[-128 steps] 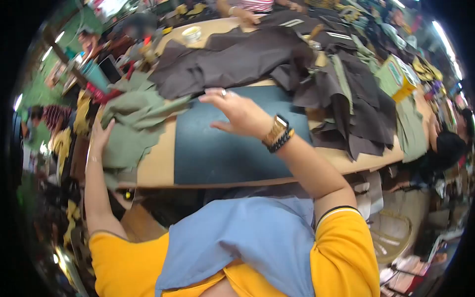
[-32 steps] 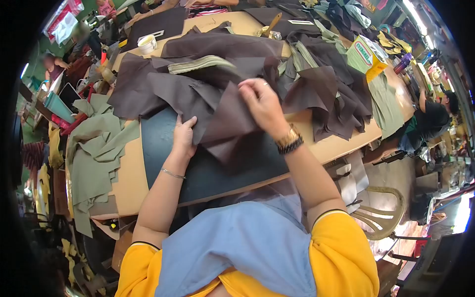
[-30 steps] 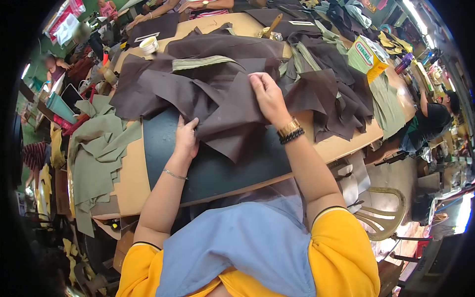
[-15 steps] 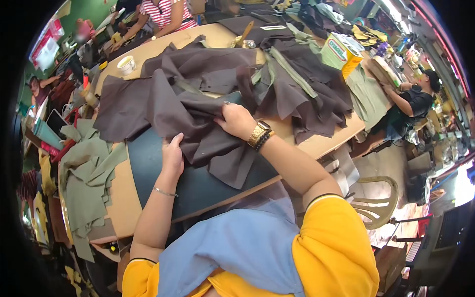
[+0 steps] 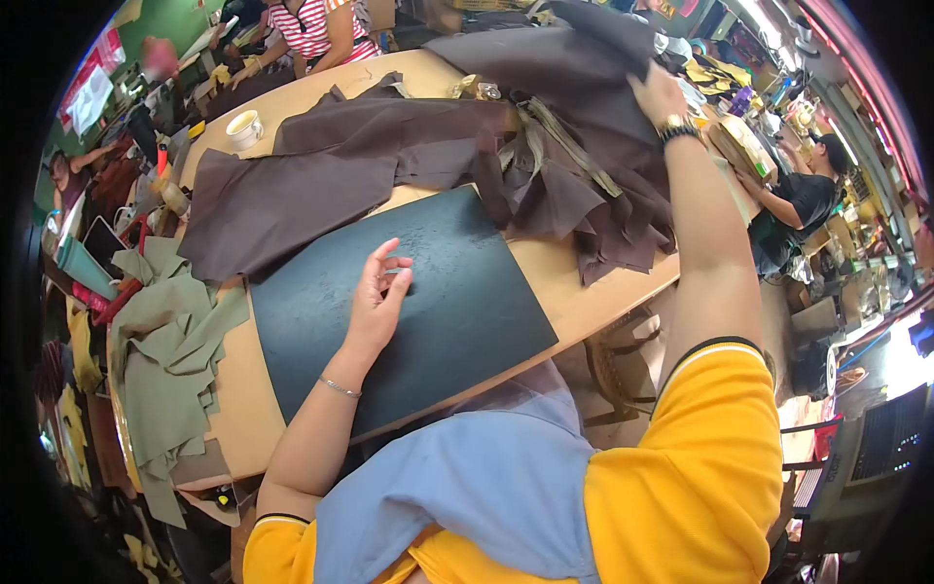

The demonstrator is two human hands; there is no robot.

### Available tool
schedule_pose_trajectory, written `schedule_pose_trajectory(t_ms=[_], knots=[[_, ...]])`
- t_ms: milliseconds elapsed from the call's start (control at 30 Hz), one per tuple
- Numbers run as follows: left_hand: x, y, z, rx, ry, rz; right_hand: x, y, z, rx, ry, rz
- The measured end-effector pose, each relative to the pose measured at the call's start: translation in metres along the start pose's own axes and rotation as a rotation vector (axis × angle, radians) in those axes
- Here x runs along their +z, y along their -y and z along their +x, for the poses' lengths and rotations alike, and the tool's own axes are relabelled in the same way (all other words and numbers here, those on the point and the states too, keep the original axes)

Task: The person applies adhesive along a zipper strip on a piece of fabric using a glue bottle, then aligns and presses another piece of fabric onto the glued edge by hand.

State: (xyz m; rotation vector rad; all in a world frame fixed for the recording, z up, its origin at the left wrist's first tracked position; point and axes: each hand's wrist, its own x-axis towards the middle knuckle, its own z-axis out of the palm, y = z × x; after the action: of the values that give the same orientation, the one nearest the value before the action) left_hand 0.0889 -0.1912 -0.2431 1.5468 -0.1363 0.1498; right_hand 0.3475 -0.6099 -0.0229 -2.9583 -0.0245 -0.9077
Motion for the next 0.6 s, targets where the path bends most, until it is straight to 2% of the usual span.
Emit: schedule_pose_trajectory(t_ms=[67, 167, 200, 233, 333, 367, 400, 433, 467, 500, 533, 600], knots=[[0.003, 0.0, -0.001, 0.026, 0.016, 0.152, 0.027, -0.046, -0.025, 0.011, 0.207, -0.21], [0.007, -0.007, -0.002, 0.053, 0.062, 0.323, 0.028, -0.046, -0.047, 0.006, 0.486, -0.422], [0.006, -0.005, -0.001, 0.076, 0.084, 0.364, 0.021, -0.024, -0.049, 0.016, 0.566, -0.481], [0.005, -0.004, -0.002, 0.096, 0.106, 0.408, 0.015, 0.002, -0.04, 0.047, 0.561, -0.383], [0.005, -0.004, -0.001, 0.134, 0.102, 0.426, 0.032, 0.087, -0.034, -0.325, 0.03, 0.027], [0.004, -0.004, -0.001, 0.141, 0.109, 0.437, 0.032, 0.131, -0.038, -0.475, 0.024, 0.109], [0.004, -0.004, -0.002, 0.149, 0.112, 0.451, 0.041, 0.166, -0.044, -0.608, 0.045, 0.253], [0.004, -0.004, -0.002, 0.16, 0.117, 0.465, 0.053, 0.204, -0.052, -0.655, 0.148, 0.254], [0.003, -0.004, -0.002, 0.173, 0.122, 0.479, 0.047, 0.245, -0.071, -0.678, 0.35, 0.288], [0.0, -0.001, -0.001, 0.164, 0.12, 0.467, 0.076, 0.273, -0.079, -0.756, 0.415, 0.378], [-0.001, 0.004, -0.001, 0.159, 0.129, 0.453, 0.079, 0.3, -0.097, -0.727, 0.549, 0.404], [-0.001, 0.006, 0.0, 0.139, 0.139, 0.399, 0.116, 0.344, -0.121, -0.718, 0.64, 0.399]])
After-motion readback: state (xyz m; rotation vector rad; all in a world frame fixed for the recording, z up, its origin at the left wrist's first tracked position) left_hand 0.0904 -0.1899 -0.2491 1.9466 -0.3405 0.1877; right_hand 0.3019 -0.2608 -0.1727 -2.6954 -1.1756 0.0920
